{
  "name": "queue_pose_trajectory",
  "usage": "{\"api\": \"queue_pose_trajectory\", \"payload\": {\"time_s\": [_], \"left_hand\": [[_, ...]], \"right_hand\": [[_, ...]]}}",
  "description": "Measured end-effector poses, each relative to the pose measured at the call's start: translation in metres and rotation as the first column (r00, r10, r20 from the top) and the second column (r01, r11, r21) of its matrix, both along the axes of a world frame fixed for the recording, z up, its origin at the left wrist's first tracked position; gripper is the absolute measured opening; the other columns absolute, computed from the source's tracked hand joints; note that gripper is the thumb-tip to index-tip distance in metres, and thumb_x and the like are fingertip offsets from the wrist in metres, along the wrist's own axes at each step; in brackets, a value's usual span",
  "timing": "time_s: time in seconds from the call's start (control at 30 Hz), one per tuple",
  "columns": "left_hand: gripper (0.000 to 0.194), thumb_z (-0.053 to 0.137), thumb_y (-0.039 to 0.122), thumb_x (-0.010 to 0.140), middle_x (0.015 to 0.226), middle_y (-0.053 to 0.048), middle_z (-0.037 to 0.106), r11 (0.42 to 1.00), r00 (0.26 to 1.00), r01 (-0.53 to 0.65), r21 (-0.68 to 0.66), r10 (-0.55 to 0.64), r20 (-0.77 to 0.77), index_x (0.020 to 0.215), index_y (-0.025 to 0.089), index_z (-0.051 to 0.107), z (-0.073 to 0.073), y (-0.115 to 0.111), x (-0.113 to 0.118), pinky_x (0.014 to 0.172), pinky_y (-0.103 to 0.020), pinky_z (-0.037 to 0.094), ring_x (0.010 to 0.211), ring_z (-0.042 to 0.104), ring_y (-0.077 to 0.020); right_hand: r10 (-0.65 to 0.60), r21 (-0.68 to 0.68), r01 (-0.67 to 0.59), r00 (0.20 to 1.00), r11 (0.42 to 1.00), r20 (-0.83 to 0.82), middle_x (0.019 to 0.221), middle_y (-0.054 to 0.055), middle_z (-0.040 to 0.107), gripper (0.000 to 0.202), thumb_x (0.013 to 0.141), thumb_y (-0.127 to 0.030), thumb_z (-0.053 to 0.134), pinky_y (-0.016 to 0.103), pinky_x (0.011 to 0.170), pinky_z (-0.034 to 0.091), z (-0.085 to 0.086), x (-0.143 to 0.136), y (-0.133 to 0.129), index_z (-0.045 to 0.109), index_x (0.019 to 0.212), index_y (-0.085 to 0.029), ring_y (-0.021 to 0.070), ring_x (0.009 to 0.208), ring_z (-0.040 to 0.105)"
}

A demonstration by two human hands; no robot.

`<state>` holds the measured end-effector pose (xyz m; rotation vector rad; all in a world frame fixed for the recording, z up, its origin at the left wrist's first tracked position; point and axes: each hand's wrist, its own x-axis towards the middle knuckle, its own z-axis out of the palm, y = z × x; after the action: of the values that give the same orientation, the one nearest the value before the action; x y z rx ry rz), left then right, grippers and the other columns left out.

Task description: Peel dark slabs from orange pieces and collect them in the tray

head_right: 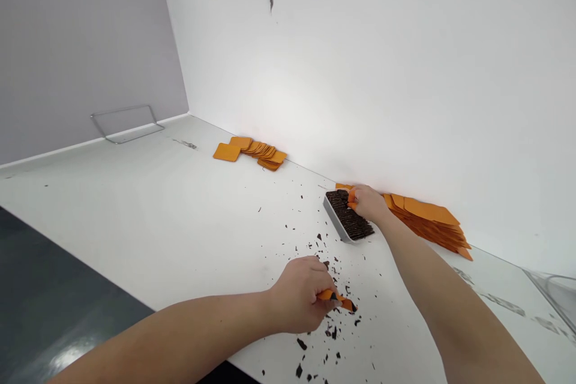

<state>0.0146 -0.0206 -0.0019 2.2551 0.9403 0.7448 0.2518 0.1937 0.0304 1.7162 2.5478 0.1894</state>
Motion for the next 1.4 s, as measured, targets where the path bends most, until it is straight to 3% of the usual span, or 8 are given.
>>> {"api": "queue_pose_trajectory", "payload": {"time_s": [0.17,0.43,0.63,0.93,1.2,1.4], "left_hand": [[0.019,0.064,0.022,0.077,0.066,-0.001,0.058,1.000,1.000,-0.001,-0.014,0.001,0.000,0.064,0.017,0.051,0.001,0.000,0.000,0.063,-0.027,0.044,0.068,0.051,-0.0161],[0.025,0.063,0.024,0.079,0.066,-0.001,0.057,1.000,1.000,-0.007,-0.029,0.007,0.010,0.061,0.018,0.047,0.003,0.000,-0.001,0.065,-0.029,0.045,0.068,0.050,-0.0161],[0.019,0.063,0.022,0.078,0.065,-0.001,0.057,1.000,1.000,0.010,0.007,-0.011,0.009,0.063,0.018,0.052,0.001,0.000,-0.001,0.064,-0.029,0.045,0.068,0.051,-0.0163],[0.014,0.064,0.019,0.076,0.067,-0.002,0.062,1.000,0.999,0.009,0.028,-0.010,0.034,0.065,0.017,0.056,-0.001,0.000,-0.002,0.064,-0.029,0.045,0.070,0.055,-0.0172],[0.011,0.063,0.021,0.079,0.065,-0.003,0.061,0.999,0.998,-0.024,0.037,0.022,0.052,0.069,0.017,0.063,0.001,-0.002,-0.002,0.059,-0.028,0.043,0.067,0.054,-0.0169],[0.014,0.062,0.017,0.078,0.068,-0.003,0.063,1.000,0.999,0.003,0.020,-0.004,0.047,0.064,0.017,0.057,0.000,-0.001,-0.002,0.062,-0.028,0.044,0.070,0.056,-0.0172]], "right_hand": [[-0.011,-0.081,0.015,0.999,0.997,0.050,0.096,0.004,0.062,0.018,0.088,-0.032,0.064,0.033,0.077,0.048,0.006,-0.006,0.004,0.061,0.084,-0.015,0.0164,0.085,0.058],[0.064,-0.169,-0.053,0.996,0.984,0.062,0.117,0.007,0.060,0.014,0.087,-0.026,0.068,0.037,0.087,0.050,0.015,-0.011,0.008,0.063,0.084,-0.014,0.0189,0.101,0.058],[0.066,-0.202,-0.051,0.996,0.978,0.065,0.117,0.007,0.060,0.017,0.091,-0.029,0.064,0.038,0.086,0.052,0.014,-0.011,0.009,0.063,0.098,-0.014,0.0197,0.101,0.059],[-0.001,-0.174,0.016,0.996,0.985,0.084,0.126,0.009,0.055,0.024,0.093,-0.032,0.061,0.042,0.090,0.051,0.017,-0.010,0.011,0.061,0.112,-0.017,0.0217,0.106,0.057],[-0.010,-0.120,0.017,0.998,0.993,0.060,0.120,0.008,0.059,0.025,0.094,-0.033,0.060,0.042,0.090,0.051,0.008,-0.011,0.005,0.061,0.113,-0.016,0.0215,0.105,0.059],[-0.005,-0.110,0.010,0.999,0.994,0.047,0.120,0.008,0.059,0.023,0.093,-0.032,0.062,0.042,0.091,0.050,0.016,-0.012,0.001,0.062,0.108,-0.015,0.0219,0.107,0.058]]}}
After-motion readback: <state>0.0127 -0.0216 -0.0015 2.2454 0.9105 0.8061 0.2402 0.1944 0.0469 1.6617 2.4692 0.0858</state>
